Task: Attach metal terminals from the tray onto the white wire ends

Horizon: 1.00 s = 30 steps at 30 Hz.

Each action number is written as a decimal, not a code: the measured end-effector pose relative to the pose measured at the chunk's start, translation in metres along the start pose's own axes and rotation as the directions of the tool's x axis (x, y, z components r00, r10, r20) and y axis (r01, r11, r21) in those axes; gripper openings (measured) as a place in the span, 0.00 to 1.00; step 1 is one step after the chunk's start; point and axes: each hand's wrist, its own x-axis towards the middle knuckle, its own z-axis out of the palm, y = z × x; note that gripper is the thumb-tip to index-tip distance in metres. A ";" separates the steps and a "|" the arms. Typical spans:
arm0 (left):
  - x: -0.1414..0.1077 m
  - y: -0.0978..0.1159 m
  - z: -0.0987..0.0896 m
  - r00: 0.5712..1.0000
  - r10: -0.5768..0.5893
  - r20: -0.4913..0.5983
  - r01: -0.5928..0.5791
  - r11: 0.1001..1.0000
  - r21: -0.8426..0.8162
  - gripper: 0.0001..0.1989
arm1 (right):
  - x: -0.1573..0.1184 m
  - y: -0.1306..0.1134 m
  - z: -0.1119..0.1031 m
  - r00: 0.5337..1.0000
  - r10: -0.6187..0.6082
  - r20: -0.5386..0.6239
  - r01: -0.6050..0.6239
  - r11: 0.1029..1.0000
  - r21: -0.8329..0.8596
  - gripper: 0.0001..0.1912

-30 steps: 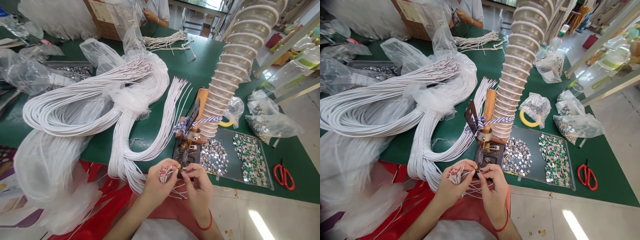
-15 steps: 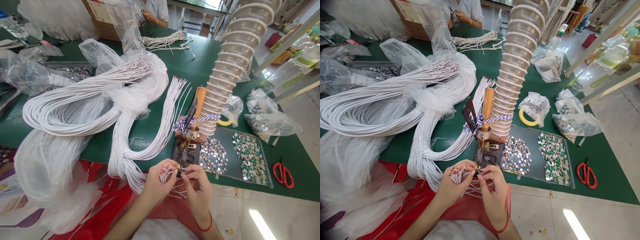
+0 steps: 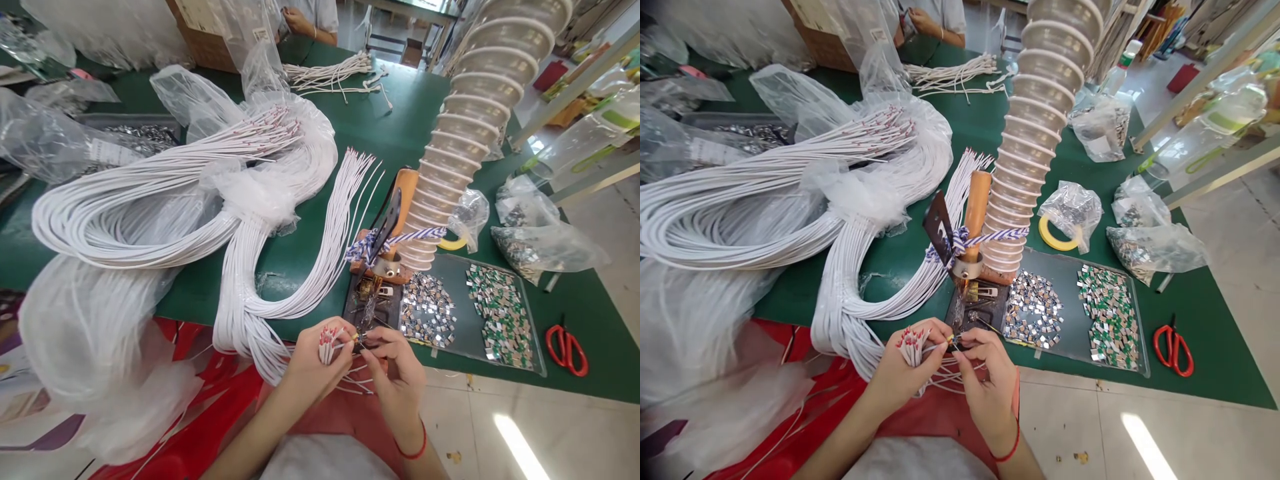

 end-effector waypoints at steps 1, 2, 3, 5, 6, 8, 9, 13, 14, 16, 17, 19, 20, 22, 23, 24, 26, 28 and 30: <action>0.000 -0.001 0.000 1.000 -0.007 0.004 0.007 1.000 -0.006 0.06 | 0.000 0.000 0.000 1.000 0.002 0.006 -0.002 1.000 0.004 0.06; 0.000 -0.002 -0.001 1.000 -0.013 0.007 0.013 1.000 -0.010 0.06 | 0.001 0.001 -0.001 1.000 0.002 0.013 -0.002 1.000 0.007 0.06; 0.000 -0.003 -0.001 1.000 -0.018 0.014 0.018 1.000 -0.014 0.06 | 0.001 0.001 -0.001 1.000 0.004 0.021 -0.004 1.000 0.008 0.06; 0.001 -0.004 -0.001 1.000 -0.024 0.019 0.024 1.000 -0.015 0.06 | 0.002 0.002 -0.002 0.999 0.004 0.037 -0.004 1.000 0.004 0.07; 0.001 -0.005 -0.001 1.000 -0.020 0.017 0.020 1.000 -0.013 0.06 | 0.002 0.003 -0.003 0.999 0.004 0.045 -0.004 1.000 0.000 0.07; 0.002 -0.005 -0.002 1.000 -0.008 0.025 0.008 1.000 -0.008 0.07 | 0.004 0.003 -0.003 0.998 0.001 0.056 -0.001 1.000 -0.010 0.08; 0.002 -0.006 -0.002 0.999 -0.001 0.033 0.001 1.000 -0.007 0.07 | 0.004 0.004 -0.004 0.998 -0.001 0.060 0.002 1.000 -0.013 0.08; 0.003 -0.009 -0.003 0.998 0.018 0.063 -0.017 1.000 -0.020 0.07 | 0.007 0.003 -0.005 0.999 -0.002 0.055 0.002 1.000 0.005 0.08; 0.004 -0.009 -0.003 0.998 0.024 0.062 -0.023 0.999 -0.025 0.07 | 0.007 0.003 -0.005 0.998 0.003 0.057 -0.003 1.000 0.014 0.08; 0.005 -0.009 -0.003 0.997 0.037 0.069 -0.036 0.999 -0.028 0.08 | 0.008 0.003 -0.005 0.998 0.020 0.061 -0.021 0.999 0.026 0.08; 0.006 -0.008 -0.004 0.996 0.045 0.072 -0.043 0.999 -0.026 0.08 | 0.009 0.003 -0.005 0.998 0.028 0.063 -0.030 0.999 0.027 0.08; 0.008 -0.006 -0.004 0.995 0.048 0.087 -0.046 0.999 -0.017 0.08 | 0.011 0.003 -0.004 0.998 0.033 0.055 -0.035 0.999 0.022 0.08; 0.009 -0.006 -0.005 0.995 0.045 0.092 -0.044 0.999 -0.012 0.08 | 0.012 0.002 -0.004 0.998 0.031 0.052 -0.032 0.999 0.017 0.08; 0.010 -0.005 -0.005 0.995 0.033 0.092 -0.033 0.999 0.000 0.07 | 0.014 0.002 -0.003 0.999 0.019 0.049 -0.020 1.000 0.014 0.09; 0.010 -0.005 -0.005 0.995 0.028 0.093 -0.029 1.000 0.010 0.07 | 0.015 0.001 -0.003 0.999 0.015 0.047 -0.016 1.000 0.017 0.09; 0.011 -0.005 -0.005 0.996 0.031 0.088 -0.033 0.999 0.022 0.07 | 0.016 0.000 -0.002 0.999 0.014 0.045 -0.015 1.000 0.021 0.09; 0.011 -0.005 -0.004 0.995 0.052 0.081 -0.056 0.997 0.048 0.08 | 0.018 -0.001 -0.002 0.999 0.012 0.037 -0.013 0.999 0.030 0.10; 0.011 -0.004 -0.003 0.995 0.074 0.069 -0.078 0.995 0.057 0.08 | 0.019 -0.003 -0.002 1.000 0.006 0.029 -0.007 1.000 0.031 0.10; 0.011 -0.002 -0.003 0.995 0.073 0.061 -0.076 0.996 0.043 0.07 | 0.019 -0.004 -0.001 1.000 -0.002 0.026 0.002 1.000 0.028 0.10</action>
